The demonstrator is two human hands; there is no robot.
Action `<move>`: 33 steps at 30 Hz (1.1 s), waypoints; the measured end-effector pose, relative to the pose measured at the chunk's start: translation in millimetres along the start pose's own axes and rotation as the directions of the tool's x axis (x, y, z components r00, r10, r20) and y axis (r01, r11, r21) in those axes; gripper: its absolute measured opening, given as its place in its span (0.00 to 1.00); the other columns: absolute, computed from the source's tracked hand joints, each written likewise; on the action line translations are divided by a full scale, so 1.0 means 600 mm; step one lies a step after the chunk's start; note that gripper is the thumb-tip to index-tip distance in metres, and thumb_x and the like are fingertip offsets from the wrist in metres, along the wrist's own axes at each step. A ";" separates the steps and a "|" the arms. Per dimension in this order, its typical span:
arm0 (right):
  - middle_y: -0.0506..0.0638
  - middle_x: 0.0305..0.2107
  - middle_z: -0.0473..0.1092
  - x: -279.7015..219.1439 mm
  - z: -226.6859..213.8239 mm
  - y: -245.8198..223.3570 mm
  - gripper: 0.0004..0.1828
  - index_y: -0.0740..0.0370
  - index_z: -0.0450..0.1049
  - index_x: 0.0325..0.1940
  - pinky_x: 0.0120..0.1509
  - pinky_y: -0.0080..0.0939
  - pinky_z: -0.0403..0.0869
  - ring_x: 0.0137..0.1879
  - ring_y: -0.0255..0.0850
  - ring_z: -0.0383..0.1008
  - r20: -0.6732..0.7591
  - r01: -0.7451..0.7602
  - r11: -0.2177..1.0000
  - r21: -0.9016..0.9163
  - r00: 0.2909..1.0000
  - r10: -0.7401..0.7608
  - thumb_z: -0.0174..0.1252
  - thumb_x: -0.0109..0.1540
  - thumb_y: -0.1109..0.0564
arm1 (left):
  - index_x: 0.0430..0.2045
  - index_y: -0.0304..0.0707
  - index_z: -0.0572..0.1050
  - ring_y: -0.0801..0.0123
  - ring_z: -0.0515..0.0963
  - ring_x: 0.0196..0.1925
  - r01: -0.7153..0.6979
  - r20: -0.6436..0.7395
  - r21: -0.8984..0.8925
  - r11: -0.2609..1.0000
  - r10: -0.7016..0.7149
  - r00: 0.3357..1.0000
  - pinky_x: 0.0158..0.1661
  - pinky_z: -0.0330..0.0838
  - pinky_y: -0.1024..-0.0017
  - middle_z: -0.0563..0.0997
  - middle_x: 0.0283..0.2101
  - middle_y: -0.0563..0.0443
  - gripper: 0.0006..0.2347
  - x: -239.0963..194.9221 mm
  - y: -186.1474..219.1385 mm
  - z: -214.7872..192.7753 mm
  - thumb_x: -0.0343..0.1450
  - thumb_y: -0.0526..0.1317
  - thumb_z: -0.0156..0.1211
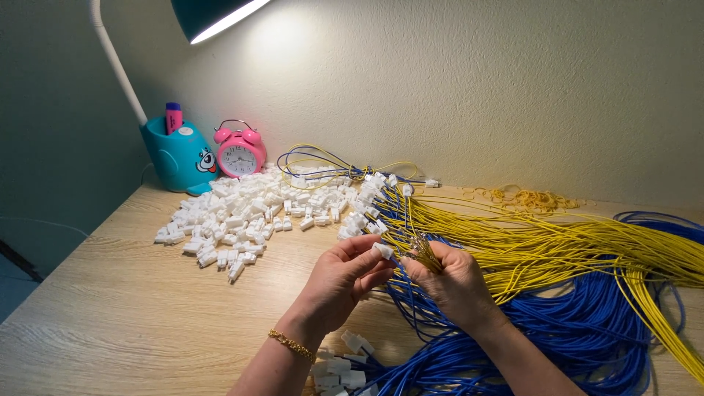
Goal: The person assembles network cables by inserting the ends of yellow and blue wires into white RJ45 connectors. The hands repeatedly pick up a connector and a wire, then push the wire into the connector until it is seated.
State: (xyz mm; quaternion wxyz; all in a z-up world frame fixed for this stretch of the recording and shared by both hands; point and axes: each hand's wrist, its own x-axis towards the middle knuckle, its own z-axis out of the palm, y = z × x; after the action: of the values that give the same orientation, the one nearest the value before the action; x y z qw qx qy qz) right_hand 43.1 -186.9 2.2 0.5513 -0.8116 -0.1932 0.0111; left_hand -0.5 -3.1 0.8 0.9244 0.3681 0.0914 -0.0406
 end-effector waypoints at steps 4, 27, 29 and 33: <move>0.40 0.16 0.60 0.000 0.001 0.005 0.12 0.56 0.71 0.22 0.26 0.34 0.57 0.23 0.32 0.55 -0.019 0.042 0.999 0.025 0.999 -0.042 0.63 0.58 0.55 | 0.42 0.27 0.73 0.55 0.81 0.37 -0.037 0.030 0.059 0.998 0.036 0.999 0.39 0.79 0.68 0.80 0.37 0.35 0.13 0.001 -0.001 -0.001 0.64 0.29 0.62; 0.41 0.19 0.60 0.008 0.006 0.020 0.11 0.59 0.71 0.24 0.29 0.33 0.59 0.27 0.31 0.58 -0.005 0.067 0.991 0.115 0.998 -0.067 0.61 0.61 0.56 | 0.39 0.27 0.74 0.56 0.82 0.32 -0.127 -0.005 0.236 0.964 0.132 0.991 0.39 0.79 0.66 0.81 0.35 0.35 0.11 0.024 0.003 -0.031 0.64 0.28 0.63; 0.42 0.24 0.65 0.013 0.004 0.019 0.08 0.61 0.76 0.28 0.35 0.32 0.65 0.32 0.31 0.64 -0.024 0.086 0.991 0.104 0.996 -0.084 0.61 0.61 0.57 | 0.38 0.27 0.75 0.56 0.81 0.31 -0.156 -0.012 0.256 0.954 0.164 0.986 0.38 0.80 0.66 0.82 0.35 0.35 0.10 0.035 0.009 -0.048 0.64 0.28 0.63; 0.47 0.24 0.71 0.016 -0.006 0.025 0.08 0.66 0.79 0.37 0.33 0.30 0.69 0.30 0.33 0.68 0.019 -0.004 0.963 0.271 1.000 -0.001 0.61 0.60 0.58 | 0.41 0.38 0.77 0.70 0.78 0.28 -0.130 -0.156 0.638 0.759 0.293 0.943 0.26 0.73 0.75 0.81 0.40 0.48 0.09 0.006 0.029 -0.016 0.67 0.31 0.60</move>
State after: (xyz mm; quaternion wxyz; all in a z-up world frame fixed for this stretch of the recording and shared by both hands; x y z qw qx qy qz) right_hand 57.2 -191.9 -8.3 0.6553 -0.7285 -0.1944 0.0456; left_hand 4.5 16.6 4.9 0.7321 0.6606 0.1443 0.0830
